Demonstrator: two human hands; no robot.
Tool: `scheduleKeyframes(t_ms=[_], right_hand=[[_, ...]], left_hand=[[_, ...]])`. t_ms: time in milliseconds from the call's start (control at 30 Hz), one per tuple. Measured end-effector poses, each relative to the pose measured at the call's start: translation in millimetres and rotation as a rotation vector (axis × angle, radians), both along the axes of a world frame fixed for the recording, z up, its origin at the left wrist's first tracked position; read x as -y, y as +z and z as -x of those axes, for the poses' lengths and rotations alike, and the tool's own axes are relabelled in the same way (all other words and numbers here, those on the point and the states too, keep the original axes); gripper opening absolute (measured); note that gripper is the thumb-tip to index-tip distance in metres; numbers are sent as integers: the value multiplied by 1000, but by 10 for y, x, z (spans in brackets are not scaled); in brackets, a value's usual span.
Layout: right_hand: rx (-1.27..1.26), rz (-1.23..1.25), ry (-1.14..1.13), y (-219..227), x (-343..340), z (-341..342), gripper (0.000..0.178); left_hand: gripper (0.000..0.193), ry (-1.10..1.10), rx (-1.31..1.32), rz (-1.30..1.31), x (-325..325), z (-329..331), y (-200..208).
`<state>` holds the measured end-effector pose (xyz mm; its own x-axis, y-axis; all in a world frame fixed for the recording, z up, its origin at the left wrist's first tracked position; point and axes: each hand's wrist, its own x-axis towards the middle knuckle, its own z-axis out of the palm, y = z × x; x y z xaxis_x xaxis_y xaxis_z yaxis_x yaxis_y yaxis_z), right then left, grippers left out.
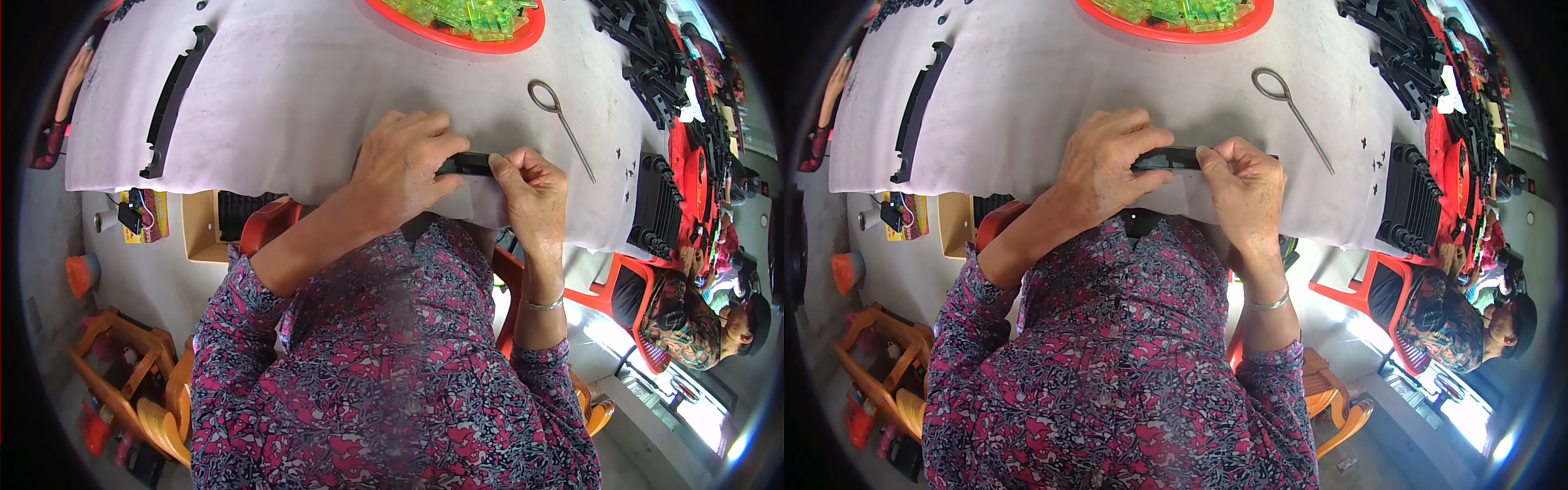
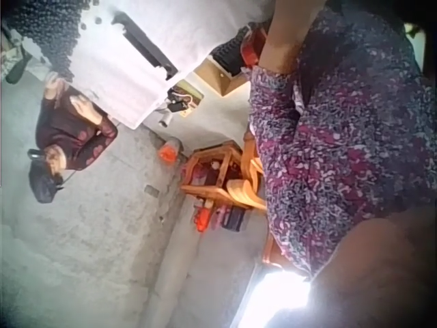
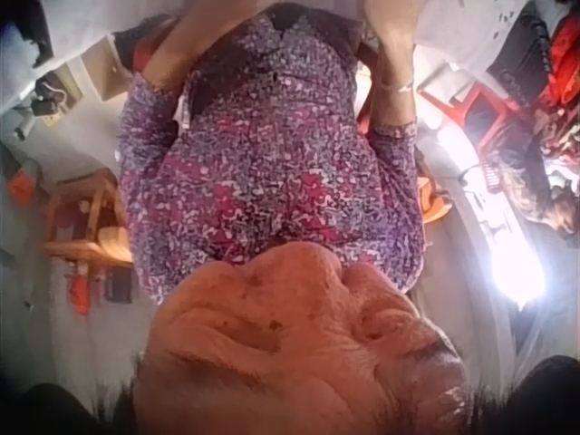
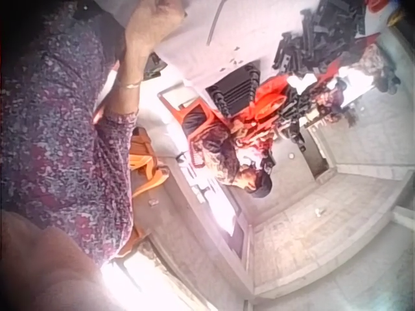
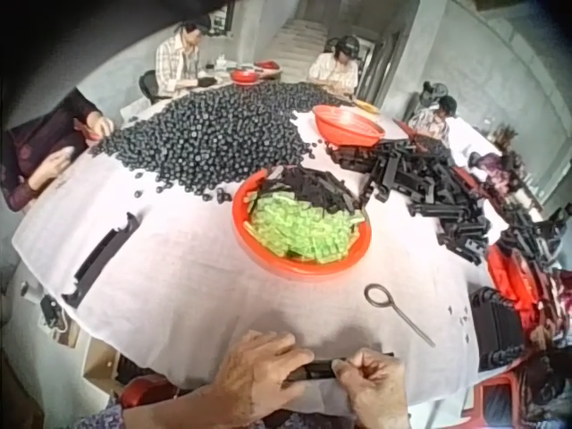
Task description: The person packs assembled plastic components into a cardboard box, then assembles additional units by inserting green transparent parts and small black pieces into black plastic casings by hand and pressing them with a metal tool.
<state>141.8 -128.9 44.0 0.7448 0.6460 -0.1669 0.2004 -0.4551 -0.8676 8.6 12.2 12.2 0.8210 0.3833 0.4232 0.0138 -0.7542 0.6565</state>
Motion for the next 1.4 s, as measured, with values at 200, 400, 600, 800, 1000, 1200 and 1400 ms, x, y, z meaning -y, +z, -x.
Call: scheduleKeyframes(t_ms=[200, 400, 600, 800, 1000, 1200, 1400], right_hand=[[-63, -8, -45, 20, -24, 9, 28], [123, 100, -24, 53, -62, 23, 28], [253, 240, -1, 175, -109, 61, 26], [291, 333, 14, 224, -139, 69, 24], [349, 379, 18, 205, -128, 118, 21], [195, 151, -34, 58, 9, 59, 20], [211, -228, -78, -143, 288, 147, 12]], left_hand=[[40, -20, 17, 22, -24, 23, -21], [37, -70, 82, 45, -43, 65, -37], [29, -126, 105, -73, -54, 77, -97], [27, -111, 68, -171, -38, 57, -93], [25, -106, 39, -239, -28, 78, -95], [24, -97, -12, -267, -18, 81, -84], [28, -81, -13, -252, -1, 85, -100]])
